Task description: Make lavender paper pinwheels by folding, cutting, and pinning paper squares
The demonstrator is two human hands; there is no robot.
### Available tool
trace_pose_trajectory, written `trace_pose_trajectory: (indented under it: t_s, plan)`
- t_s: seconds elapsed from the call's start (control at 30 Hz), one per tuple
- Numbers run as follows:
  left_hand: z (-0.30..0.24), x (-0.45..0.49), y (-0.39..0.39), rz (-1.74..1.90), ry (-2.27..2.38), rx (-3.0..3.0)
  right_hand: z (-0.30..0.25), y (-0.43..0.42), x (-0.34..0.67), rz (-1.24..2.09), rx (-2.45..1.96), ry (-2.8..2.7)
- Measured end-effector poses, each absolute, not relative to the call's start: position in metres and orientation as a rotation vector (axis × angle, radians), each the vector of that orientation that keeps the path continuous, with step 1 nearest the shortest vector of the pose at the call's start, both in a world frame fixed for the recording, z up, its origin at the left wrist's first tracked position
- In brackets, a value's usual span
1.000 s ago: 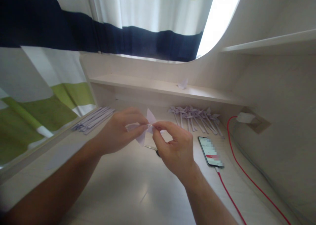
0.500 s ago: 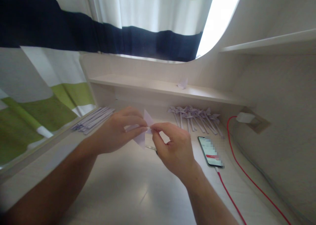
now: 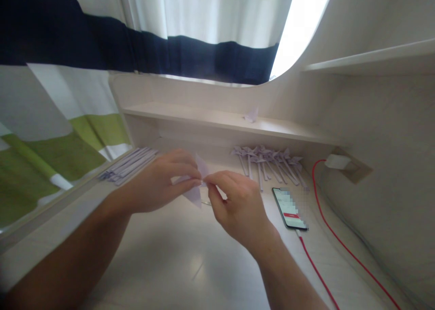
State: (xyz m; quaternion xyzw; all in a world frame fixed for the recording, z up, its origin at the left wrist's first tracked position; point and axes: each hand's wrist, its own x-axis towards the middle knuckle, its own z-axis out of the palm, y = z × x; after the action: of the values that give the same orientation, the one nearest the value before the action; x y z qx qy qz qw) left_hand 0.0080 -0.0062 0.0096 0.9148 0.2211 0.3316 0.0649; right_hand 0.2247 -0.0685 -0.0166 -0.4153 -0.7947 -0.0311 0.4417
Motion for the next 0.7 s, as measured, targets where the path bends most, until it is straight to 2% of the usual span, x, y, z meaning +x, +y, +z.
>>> trace_pose_trajectory:
  t_s: [0.43, 0.7]
  plan:
    - [0.014, 0.004, -0.010, 0.825, 0.632, 2.532, -0.016, -0.062, 0.229, 0.438, -1.027, -1.855]
    - [0.016, 0.007, -0.011, 0.837, 0.674, 2.496, -0.018, -0.057, 0.231, 0.818, -0.995, -1.687]
